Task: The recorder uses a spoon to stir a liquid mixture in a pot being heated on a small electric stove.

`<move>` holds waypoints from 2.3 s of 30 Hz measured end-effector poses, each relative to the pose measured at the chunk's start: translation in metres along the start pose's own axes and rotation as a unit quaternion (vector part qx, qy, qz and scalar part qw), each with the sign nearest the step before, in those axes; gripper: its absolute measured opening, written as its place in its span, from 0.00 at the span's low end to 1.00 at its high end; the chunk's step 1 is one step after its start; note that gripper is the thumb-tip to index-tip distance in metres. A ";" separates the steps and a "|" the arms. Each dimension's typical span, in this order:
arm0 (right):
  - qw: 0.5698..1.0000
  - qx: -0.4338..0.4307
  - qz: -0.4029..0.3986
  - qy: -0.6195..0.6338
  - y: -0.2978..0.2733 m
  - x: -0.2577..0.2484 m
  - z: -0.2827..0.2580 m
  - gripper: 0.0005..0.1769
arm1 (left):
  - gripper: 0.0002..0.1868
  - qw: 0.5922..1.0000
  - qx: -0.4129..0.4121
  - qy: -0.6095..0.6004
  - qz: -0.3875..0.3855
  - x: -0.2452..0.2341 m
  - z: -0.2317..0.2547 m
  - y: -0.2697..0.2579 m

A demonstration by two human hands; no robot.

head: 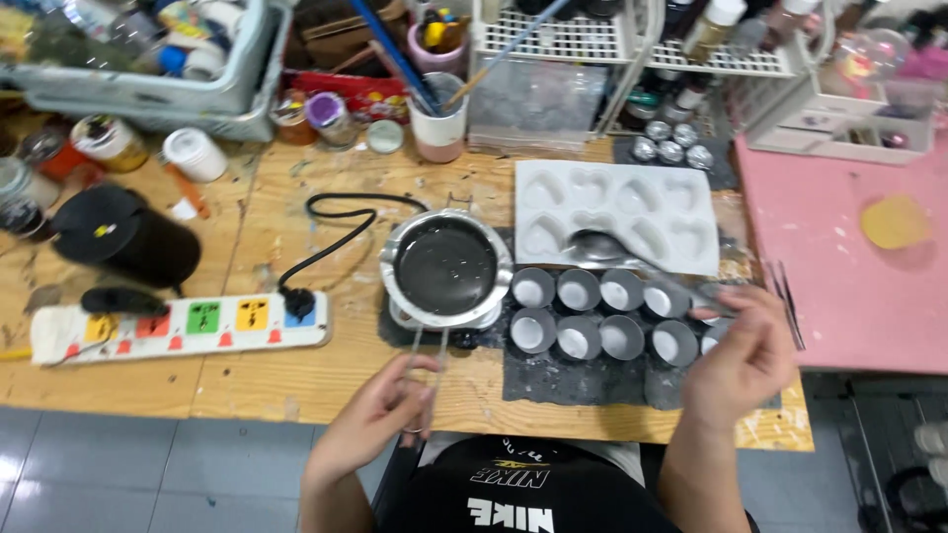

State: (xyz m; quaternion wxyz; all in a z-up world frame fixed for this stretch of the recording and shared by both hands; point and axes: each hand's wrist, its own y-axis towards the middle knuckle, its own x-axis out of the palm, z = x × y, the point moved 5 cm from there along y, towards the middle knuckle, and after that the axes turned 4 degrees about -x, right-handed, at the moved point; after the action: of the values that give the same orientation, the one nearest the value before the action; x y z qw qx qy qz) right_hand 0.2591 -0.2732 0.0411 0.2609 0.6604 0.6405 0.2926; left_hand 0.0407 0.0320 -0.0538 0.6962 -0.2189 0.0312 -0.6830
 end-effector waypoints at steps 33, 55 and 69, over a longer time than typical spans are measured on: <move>0.938 0.269 -0.208 0.071 -0.041 0.132 0.037 0.16 | 0.15 0.993 0.002 -0.047 -0.105 0.023 -0.004 0.009; 0.924 0.230 -0.295 0.078 -0.028 0.157 0.033 0.14 | 0.20 0.997 -0.041 -0.031 0.054 -0.014 0.009 -0.017; 0.892 -0.192 -0.368 -0.176 0.015 0.159 -0.045 0.06 | 0.19 0.989 -0.008 0.010 0.147 -0.030 0.016 -0.024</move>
State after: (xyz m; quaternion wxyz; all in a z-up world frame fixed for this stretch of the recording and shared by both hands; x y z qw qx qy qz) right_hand 0.2388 -0.1166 0.0915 0.5799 0.3547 0.7129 0.1721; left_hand 0.0214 0.0657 -0.0387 0.7871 -0.2108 0.0753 -0.5747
